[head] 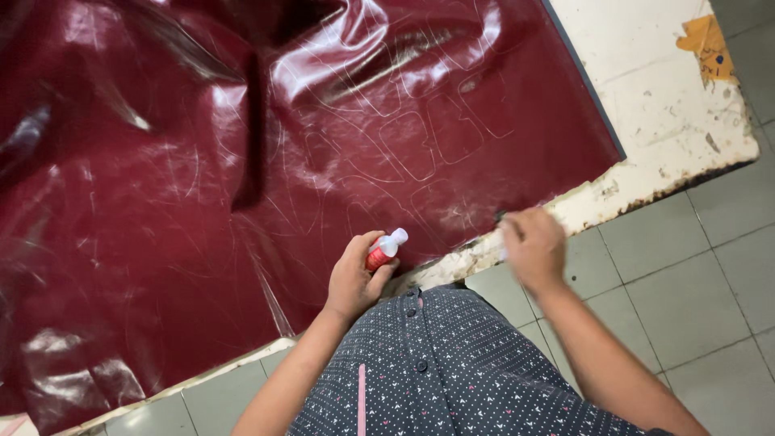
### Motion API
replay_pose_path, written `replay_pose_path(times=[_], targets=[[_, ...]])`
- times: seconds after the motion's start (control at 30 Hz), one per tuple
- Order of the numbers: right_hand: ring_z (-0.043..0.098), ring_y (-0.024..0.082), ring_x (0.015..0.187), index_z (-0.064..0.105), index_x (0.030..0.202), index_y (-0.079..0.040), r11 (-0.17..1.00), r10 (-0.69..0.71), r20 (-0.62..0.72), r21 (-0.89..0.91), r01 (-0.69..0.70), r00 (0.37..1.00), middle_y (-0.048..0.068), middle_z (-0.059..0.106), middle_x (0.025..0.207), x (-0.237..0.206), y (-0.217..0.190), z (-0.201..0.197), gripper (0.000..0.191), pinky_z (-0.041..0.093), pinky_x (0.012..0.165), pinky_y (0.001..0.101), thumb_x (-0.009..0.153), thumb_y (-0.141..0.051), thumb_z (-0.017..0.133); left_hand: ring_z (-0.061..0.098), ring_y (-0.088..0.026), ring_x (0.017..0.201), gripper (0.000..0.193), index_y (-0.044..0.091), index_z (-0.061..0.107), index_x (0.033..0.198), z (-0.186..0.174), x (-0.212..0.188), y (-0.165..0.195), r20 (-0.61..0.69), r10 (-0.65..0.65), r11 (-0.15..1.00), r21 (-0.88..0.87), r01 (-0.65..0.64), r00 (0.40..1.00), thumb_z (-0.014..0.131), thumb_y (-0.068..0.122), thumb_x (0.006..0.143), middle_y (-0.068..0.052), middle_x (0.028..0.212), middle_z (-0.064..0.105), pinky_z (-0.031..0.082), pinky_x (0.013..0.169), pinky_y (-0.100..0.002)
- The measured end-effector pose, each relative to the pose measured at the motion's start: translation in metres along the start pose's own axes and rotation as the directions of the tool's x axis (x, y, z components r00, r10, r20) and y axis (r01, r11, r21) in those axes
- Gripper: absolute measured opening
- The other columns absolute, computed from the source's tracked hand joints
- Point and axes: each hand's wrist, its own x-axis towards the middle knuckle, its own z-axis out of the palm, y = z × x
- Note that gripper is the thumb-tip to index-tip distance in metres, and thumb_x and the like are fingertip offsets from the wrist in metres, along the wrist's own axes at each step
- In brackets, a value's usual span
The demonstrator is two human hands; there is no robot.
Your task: The person spreads a large red leather sheet flat on a worktable, then applies glue from a small bottle along the sheet's edge using the bottle tip. They take pink shoe pattern pieces from a plastic bag and align and press the pieces onto the glued leather sheet.
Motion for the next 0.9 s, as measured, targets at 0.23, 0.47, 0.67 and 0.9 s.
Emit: replay_pose_path(times=[0.23, 0.47, 0.67, 0.9], targets=[[0.065, 0.027, 0.088, 0.074, 0.09, -0.01, 0.959, -0.163, -0.191, -0.261, 0.11, 0.968, 0.008, 0.069, 0.089, -0.006, 0.007, 0.014, 0.006, 0.046, 0.081, 0.0481, 0.093, -0.015, 0.07, 0.07, -0.029, 0.095, 0.048, 0.009, 0.059, 0.127, -0.003, 0.001, -0.001, 0.025, 0.045, 0.999, -0.007, -0.045, 0.999, 0.079, 0.021, 0.085, -0.012, 0.109, 0.066, 0.056, 0.08, -0.037], [0.065, 0.026, 0.08, 0.073, 0.081, -0.01, 0.97, -0.187, -0.099, -0.178, 0.167, 0.977, 0.006, 0.069, 0.082, 0.006, 0.013, 0.004, 0.007, 0.048, 0.076, 0.0466, 0.087, -0.013, 0.071, 0.07, -0.03, 0.098, 0.048, 0.008, 0.06, 0.126, -0.005, 0.003, 0.004, 0.018, 0.066, 0.998, -0.015, -0.065, 0.998, 0.079, 0.021, 0.084, -0.012, 0.109, 0.067, 0.056, 0.082, -0.038], [0.066, 0.025, 0.084, 0.074, 0.091, -0.007, 0.997, -0.079, -0.245, -0.042, 0.071, 0.966, 0.008, 0.071, 0.089, 0.023, 0.001, -0.008, 0.012, 0.051, 0.078, 0.0387, 0.096, -0.016, 0.069, 0.07, -0.03, 0.096, 0.047, 0.009, 0.061, 0.125, -0.006, 0.001, 0.007, 0.021, 0.014, 1.0, -0.002, -0.014, 1.0, 0.079, 0.021, 0.083, -0.012, 0.108, 0.067, 0.055, 0.082, -0.038], [0.057, 0.019, 0.067, 0.072, 0.078, -0.011, 0.914, -0.393, -0.012, -0.111, 0.389, 0.92, 0.003, 0.063, 0.068, 0.001, -0.011, 0.028, 0.022, 0.044, 0.066, 0.0398, 0.096, -0.017, 0.062, 0.07, -0.03, 0.096, 0.049, 0.008, 0.061, 0.126, -0.004, 0.002, 0.007, 0.004, 0.024, 1.0, 0.002, -0.024, 1.0, 0.08, 0.021, 0.083, -0.012, 0.107, 0.066, 0.055, 0.081, -0.038]])
